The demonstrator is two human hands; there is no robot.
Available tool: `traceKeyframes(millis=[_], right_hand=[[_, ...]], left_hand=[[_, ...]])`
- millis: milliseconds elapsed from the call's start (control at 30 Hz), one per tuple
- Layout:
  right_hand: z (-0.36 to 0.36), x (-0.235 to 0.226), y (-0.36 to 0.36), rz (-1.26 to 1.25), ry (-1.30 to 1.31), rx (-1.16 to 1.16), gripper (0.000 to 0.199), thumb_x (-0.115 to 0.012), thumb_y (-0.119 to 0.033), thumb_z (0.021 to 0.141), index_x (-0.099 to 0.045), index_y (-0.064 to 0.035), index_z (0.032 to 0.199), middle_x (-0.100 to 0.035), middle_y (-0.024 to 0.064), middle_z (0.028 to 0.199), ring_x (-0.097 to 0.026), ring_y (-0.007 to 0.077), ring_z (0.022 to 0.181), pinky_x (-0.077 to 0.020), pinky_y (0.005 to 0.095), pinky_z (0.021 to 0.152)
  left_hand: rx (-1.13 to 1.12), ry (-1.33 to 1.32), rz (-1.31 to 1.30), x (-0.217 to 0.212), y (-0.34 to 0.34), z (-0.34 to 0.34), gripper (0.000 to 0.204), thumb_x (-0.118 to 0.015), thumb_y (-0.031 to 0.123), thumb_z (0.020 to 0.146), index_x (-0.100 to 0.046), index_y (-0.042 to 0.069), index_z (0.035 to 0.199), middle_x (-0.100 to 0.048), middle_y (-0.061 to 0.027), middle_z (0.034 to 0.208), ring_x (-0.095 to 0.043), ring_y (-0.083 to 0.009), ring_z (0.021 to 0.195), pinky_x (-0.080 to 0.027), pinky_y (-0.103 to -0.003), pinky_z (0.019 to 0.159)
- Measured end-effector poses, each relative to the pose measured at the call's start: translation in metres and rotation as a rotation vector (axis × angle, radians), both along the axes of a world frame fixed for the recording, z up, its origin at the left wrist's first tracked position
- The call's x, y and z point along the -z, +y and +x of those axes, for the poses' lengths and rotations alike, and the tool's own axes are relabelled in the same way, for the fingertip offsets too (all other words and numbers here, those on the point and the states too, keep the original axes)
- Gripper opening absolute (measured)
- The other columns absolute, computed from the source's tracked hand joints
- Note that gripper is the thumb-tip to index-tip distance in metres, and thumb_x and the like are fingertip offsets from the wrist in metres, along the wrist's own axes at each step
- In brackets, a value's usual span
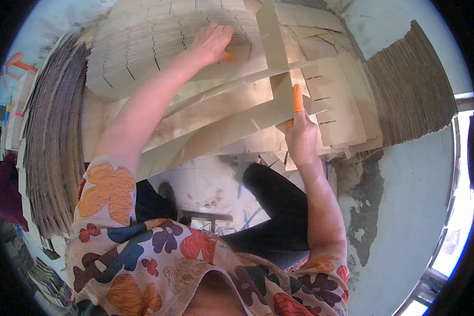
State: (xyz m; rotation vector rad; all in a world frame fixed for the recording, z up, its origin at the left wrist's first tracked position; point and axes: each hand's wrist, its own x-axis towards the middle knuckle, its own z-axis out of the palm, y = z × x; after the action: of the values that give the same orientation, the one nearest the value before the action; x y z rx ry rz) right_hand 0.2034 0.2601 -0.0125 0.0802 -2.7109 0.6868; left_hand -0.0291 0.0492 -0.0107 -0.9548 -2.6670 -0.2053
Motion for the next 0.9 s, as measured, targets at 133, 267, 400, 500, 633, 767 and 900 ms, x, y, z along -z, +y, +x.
traceKeyframes(millis=[133, 267, 400, 500, 633, 767, 900], right_hand=[[-0.001, -0.001, -0.001, 0.001, 0.030, -0.007, 0.086, -0.054, 0.011, 0.075, -0.018, -0.0167, 0.149, -0.062, 0.0149, 0.087, -0.063, 0.0316, 0.070, -0.0522, 0.0397, 0.061], [0.001, -0.005, -0.001, 0.003, 0.022, -0.007, 0.088, -0.056, 0.012, 0.074, -0.019, -0.0158, 0.149, -0.062, 0.0165, 0.090, -0.063, 0.0318, 0.069, -0.0525, 0.0393, 0.060], [0.001, -0.007, 0.000, 0.008, 0.047, -0.026, 0.088, -0.057, 0.011, 0.074, -0.018, -0.0145, 0.148, -0.062, 0.0190, 0.095, -0.063, 0.0354, 0.068, -0.0532, 0.0405, 0.059], [0.003, -0.011, -0.001, 0.028, 0.062, -0.033, 0.087, -0.056, 0.011, 0.074, -0.018, -0.0140, 0.148, -0.062, 0.0210, 0.099, -0.063, 0.0373, 0.070, -0.0537, 0.0416, 0.060], [0.008, -0.020, -0.002, 0.050, 0.069, -0.039, 0.086, -0.056, 0.011, 0.074, -0.018, -0.0136, 0.148, -0.061, 0.0227, 0.104, -0.064, 0.0385, 0.073, -0.0540, 0.0424, 0.061], [0.012, -0.023, 0.001, 0.019, 0.040, -0.051, 0.086, -0.057, 0.010, 0.074, -0.020, -0.0145, 0.147, -0.061, 0.0229, 0.105, -0.064, 0.0390, 0.074, -0.0543, 0.0428, 0.062], [0.020, -0.029, -0.001, 0.036, -0.034, -0.003, 0.086, -0.058, 0.009, 0.074, -0.021, -0.0163, 0.147, -0.061, 0.0221, 0.105, -0.064, 0.0379, 0.075, -0.0549, 0.0424, 0.064]], left_hand=[[0.019, 0.021, 0.024, 0.025, 0.001, -0.004, 0.041, -0.076, 0.021, 0.070, -0.053, 0.002, 0.099, -0.060, -0.0149, 0.101, -0.054, -0.0324, 0.101, -0.046, -0.044, 0.085], [0.077, 0.032, 0.060, 0.027, 0.001, -0.008, 0.030, -0.070, 0.010, 0.071, -0.055, 0.002, 0.096, -0.062, -0.0149, 0.095, -0.056, -0.0328, 0.098, -0.047, -0.043, 0.082], [0.148, 0.081, 0.171, 0.019, -0.006, -0.006, 0.025, -0.067, 0.005, 0.073, -0.057, 0.002, 0.095, -0.063, -0.0161, 0.088, -0.059, -0.0337, 0.090, -0.049, -0.042, 0.076], [0.078, -0.046, 0.142, 0.007, -0.006, -0.001, 0.026, -0.066, 0.004, 0.072, -0.057, 0.002, 0.096, -0.063, -0.0170, 0.084, -0.062, -0.0342, 0.083, -0.050, -0.044, 0.071], [0.086, -0.148, 0.309, -0.008, -0.001, 0.010, 0.011, -0.064, 0.004, 0.072, -0.060, 0.002, 0.082, -0.065, -0.0154, 0.082, -0.063, -0.0332, 0.080, -0.050, -0.044, 0.068], [0.130, -0.115, 0.341, -0.013, 0.004, 0.011, 0.016, -0.066, 0.004, 0.073, -0.059, 0.003, 0.087, -0.062, -0.0168, 0.081, -0.061, -0.0353, 0.078, -0.049, -0.045, 0.067], [0.091, -0.020, 0.344, -0.012, 0.008, 0.008, 0.016, -0.067, 0.006, 0.073, -0.060, 0.004, 0.087, -0.062, -0.0171, 0.081, -0.062, -0.0358, 0.078, -0.048, -0.045, 0.067]])
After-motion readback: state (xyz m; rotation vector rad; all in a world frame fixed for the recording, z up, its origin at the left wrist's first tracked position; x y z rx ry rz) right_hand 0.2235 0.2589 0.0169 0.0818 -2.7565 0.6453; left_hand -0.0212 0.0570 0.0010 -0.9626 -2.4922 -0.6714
